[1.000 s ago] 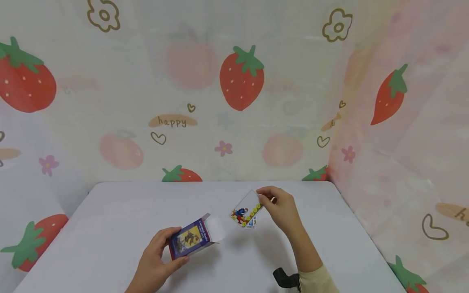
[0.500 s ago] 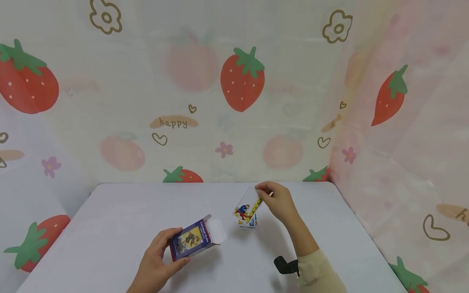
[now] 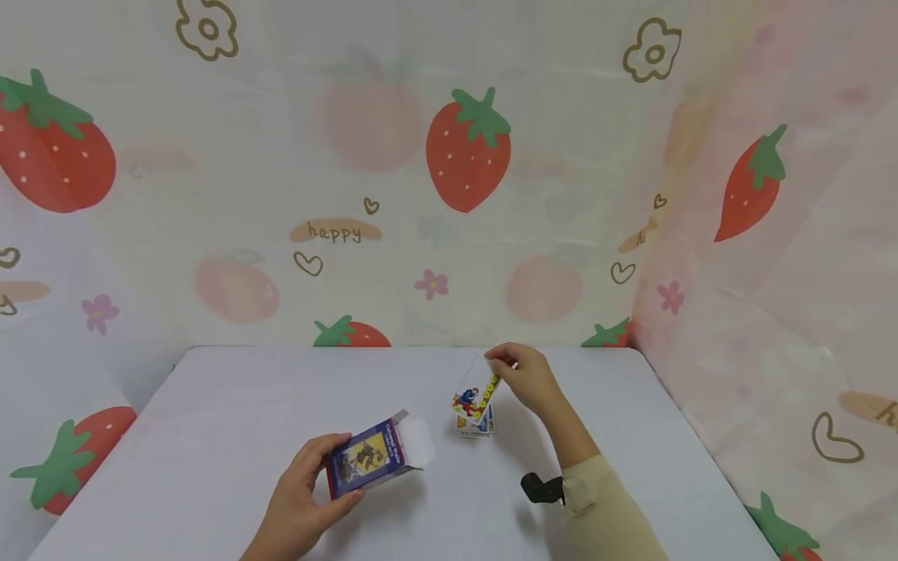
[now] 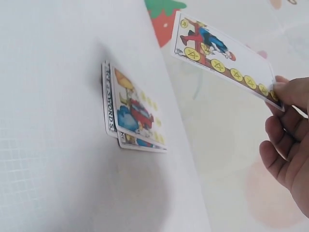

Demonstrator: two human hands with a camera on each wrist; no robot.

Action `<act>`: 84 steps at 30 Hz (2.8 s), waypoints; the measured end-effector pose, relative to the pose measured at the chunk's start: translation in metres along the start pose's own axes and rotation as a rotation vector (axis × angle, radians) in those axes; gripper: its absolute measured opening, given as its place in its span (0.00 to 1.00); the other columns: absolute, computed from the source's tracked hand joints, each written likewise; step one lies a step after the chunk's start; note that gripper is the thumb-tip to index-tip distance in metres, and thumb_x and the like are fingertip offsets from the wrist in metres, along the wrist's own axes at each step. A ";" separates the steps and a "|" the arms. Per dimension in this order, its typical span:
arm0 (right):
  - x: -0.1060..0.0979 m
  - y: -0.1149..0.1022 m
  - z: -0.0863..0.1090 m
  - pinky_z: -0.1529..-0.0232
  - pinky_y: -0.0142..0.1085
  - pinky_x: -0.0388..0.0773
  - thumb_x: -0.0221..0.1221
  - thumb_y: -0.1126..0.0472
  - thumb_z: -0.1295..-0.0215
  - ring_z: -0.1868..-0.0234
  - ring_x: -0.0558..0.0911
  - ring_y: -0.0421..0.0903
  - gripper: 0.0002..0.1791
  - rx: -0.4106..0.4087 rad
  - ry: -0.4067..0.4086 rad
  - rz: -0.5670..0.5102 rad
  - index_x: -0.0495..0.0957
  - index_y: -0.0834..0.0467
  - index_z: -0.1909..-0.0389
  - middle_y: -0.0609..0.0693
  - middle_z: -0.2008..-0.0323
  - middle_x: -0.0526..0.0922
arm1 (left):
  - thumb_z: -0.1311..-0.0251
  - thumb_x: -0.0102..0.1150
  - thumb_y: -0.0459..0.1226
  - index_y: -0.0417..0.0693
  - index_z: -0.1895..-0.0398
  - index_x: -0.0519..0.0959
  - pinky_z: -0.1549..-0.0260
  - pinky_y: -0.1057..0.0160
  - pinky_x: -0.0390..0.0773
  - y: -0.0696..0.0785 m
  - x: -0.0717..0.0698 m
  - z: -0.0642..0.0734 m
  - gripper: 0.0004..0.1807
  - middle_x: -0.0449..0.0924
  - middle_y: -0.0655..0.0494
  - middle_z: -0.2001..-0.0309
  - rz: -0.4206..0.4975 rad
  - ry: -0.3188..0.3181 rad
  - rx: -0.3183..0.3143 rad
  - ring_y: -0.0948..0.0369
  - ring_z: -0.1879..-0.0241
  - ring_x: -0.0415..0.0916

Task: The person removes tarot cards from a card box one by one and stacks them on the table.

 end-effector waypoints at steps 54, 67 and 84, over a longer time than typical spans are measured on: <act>0.063 0.058 -0.030 0.55 0.39 0.76 0.58 0.63 0.25 0.57 0.79 0.46 0.08 0.184 -0.094 0.010 0.84 0.58 0.52 0.51 0.58 0.85 | 0.54 0.83 0.42 0.67 0.36 0.73 0.36 0.51 0.76 0.001 -0.002 0.000 0.40 0.73 0.70 0.38 -0.005 -0.005 -0.055 0.65 0.40 0.73; 0.073 0.062 -0.031 0.56 0.39 0.79 0.58 0.62 0.25 0.59 0.81 0.46 0.08 0.239 -0.101 0.005 0.84 0.58 0.53 0.51 0.59 0.85 | 0.53 0.83 0.44 0.64 0.36 0.73 0.36 0.46 0.75 0.002 -0.002 0.000 0.40 0.73 0.66 0.37 -0.001 -0.021 -0.078 0.60 0.39 0.73; 0.077 0.066 -0.033 0.50 0.43 0.77 0.58 0.63 0.26 0.56 0.79 0.47 0.07 0.219 -0.106 0.045 0.84 0.57 0.54 0.51 0.57 0.85 | 0.54 0.83 0.40 0.66 0.36 0.73 0.35 0.47 0.75 0.001 -0.002 -0.001 0.41 0.72 0.68 0.37 0.009 -0.014 -0.071 0.62 0.39 0.73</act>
Point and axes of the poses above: each hand's wrist, its own z-axis away from the middle knuckle, its own x-axis out of the palm, y = z × x, the point moved 2 cm from there along -z, towards the middle knuckle
